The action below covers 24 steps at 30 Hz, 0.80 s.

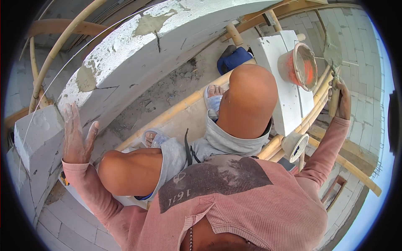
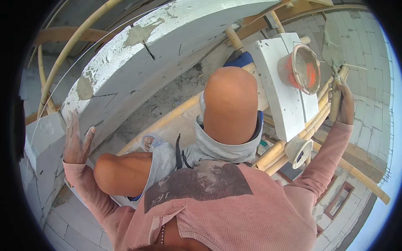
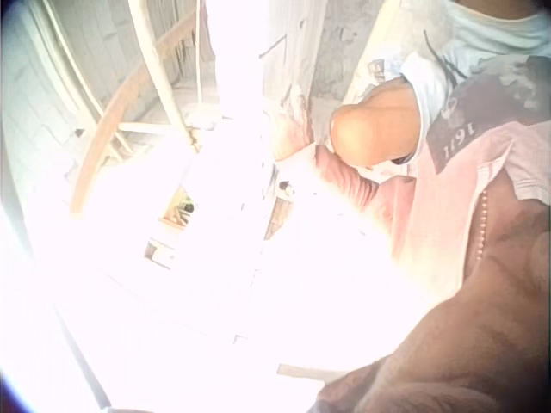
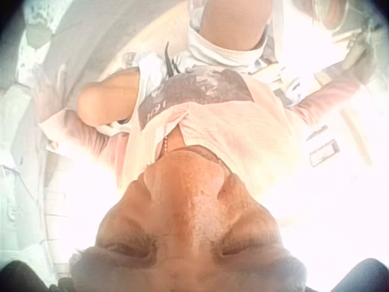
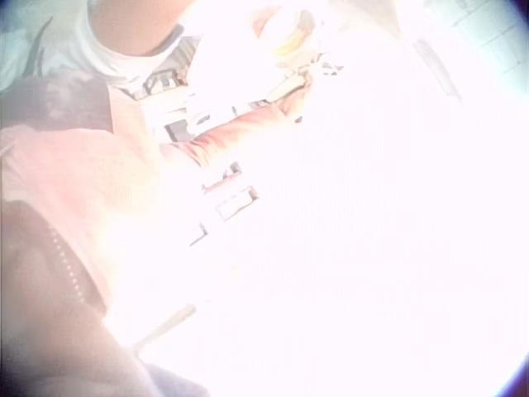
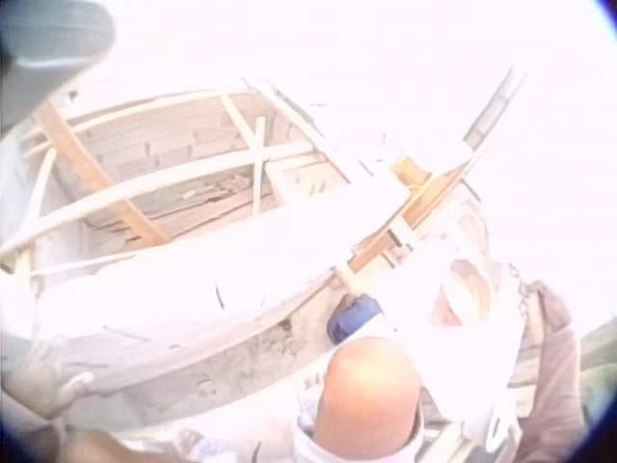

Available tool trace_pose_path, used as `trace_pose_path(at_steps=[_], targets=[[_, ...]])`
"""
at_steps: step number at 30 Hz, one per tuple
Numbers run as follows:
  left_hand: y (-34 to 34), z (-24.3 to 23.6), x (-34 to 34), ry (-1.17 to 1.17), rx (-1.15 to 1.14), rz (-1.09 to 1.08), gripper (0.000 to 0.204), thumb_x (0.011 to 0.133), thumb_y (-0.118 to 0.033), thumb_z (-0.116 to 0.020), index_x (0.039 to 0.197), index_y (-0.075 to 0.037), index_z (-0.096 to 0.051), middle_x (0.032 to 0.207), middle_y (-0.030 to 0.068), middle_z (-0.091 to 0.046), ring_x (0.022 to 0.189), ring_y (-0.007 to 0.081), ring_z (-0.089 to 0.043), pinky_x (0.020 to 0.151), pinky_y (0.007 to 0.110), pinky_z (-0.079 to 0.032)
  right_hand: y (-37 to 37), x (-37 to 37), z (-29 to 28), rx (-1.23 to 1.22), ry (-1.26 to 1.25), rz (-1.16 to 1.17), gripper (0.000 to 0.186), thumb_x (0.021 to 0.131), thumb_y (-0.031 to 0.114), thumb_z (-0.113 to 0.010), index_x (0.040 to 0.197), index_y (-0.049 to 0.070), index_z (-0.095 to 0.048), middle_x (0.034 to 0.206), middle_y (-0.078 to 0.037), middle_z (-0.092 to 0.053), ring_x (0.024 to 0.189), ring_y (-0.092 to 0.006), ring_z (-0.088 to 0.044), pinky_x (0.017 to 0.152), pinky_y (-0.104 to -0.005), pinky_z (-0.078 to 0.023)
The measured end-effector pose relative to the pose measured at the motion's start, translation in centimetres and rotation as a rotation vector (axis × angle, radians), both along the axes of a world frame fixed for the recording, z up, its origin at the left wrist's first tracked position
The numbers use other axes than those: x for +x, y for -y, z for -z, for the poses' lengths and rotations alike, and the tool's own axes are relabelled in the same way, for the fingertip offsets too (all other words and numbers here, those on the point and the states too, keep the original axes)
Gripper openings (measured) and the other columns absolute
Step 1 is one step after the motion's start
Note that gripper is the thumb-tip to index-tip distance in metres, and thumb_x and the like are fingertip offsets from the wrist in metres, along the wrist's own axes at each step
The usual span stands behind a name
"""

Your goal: The person measures a lightweight concrete block using a tape measure, cuts it with a hand saw, and secures it into place on a wall using a hammer and mortar applied with a trowel.

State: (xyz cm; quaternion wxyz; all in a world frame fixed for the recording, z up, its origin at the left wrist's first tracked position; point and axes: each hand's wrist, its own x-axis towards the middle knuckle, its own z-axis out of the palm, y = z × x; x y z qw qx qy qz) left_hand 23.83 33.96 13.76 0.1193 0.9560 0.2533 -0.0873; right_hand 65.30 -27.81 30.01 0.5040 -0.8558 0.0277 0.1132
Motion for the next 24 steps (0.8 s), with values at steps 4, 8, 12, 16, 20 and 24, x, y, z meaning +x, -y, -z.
trace_pose_path(at_steps=[4,8,12,16,20,24], targets=[[5.0,-11.3,0.1,0.051,-0.598,0.383,0.055,0.104,-0.029,-0.056,0.149,0.002,-0.048,0.141,0.0176,-0.061,0.128,0.0279,-0.060,0.110,0.037,-0.043,2.2,-1.2,3.6,-0.727,0.070,0.092,0.053,0.091,0.031,-0.065,0.134,0.000,-0.063,0.097,-0.011,-0.071,0.079,-0.0168,-0.066,0.073,-0.0305,-0.054],[7.9,-12.6,0.6,0.198,-0.670,0.489,0.051,0.104,-0.028,-0.055,0.145,0.001,-0.050,0.135,0.0161,-0.063,0.125,0.0269,-0.061,0.109,0.037,-0.043,6.7,3.7,5.3,-1.324,0.072,-0.178,0.046,0.091,0.033,-0.066,0.130,0.008,-0.067,0.115,-0.020,-0.073,0.107,-0.0375,-0.069,0.097,-0.0417,-0.052],[9.3,-10.4,1.5,0.397,-0.496,0.323,0.046,0.104,-0.026,-0.053,0.141,0.001,-0.052,0.130,0.0147,-0.064,0.121,0.0259,-0.062,0.109,0.037,-0.043,2.1,6.0,8.0,-1.648,-0.072,-0.262,0.048,0.093,0.037,-0.066,0.135,0.013,-0.065,0.122,-0.016,-0.070,0.114,-0.0370,-0.066,0.100,-0.0439,-0.051],[10.6,-9.8,3.5,0.599,-0.440,0.232,0.042,0.104,-0.025,-0.052,0.138,0.000,-0.054,0.124,0.0132,-0.065,0.118,0.0249,-0.064,0.108,0.038,-0.044,0.1,4.9,12.2,-1.469,0.761,-0.230,0.043,0.099,0.047,-0.059,0.133,0.022,-0.065,0.137,-0.008,-0.061,0.129,-0.0314,-0.056,0.107,-0.0458,-0.046],[10.9,-9.5,3.7,0.764,-0.441,0.164,0.038,0.105,-0.023,-0.050,0.134,-0.001,-0.055,0.119,0.0118,-0.066,0.114,0.0239,-0.065,0.107,0.038,-0.044,-10.1,-1.7,14.8,-0.822,0.767,-0.383,0.035,0.099,0.036,-0.061,0.122,0.011,-0.068,0.124,-0.015,-0.066,0.112,-0.0343,-0.064,0.096,-0.0437,-0.052],[11.1,-8.3,4.3,0.942,-0.505,0.153,0.034,0.105,-0.022,-0.048,0.131,-0.002,-0.057,0.113,0.0103,-0.067,0.111,0.0229,-0.066,0.106,0.039,-0.044,-11.7,-5.5,20.9,-0.778,0.538,-0.548,0.040,0.102,0.045,-0.056,0.110,0.009,-0.072,0.101,-0.017,-0.071,0.096,-0.0358,-0.067,0.088,-0.0457,-0.053]])
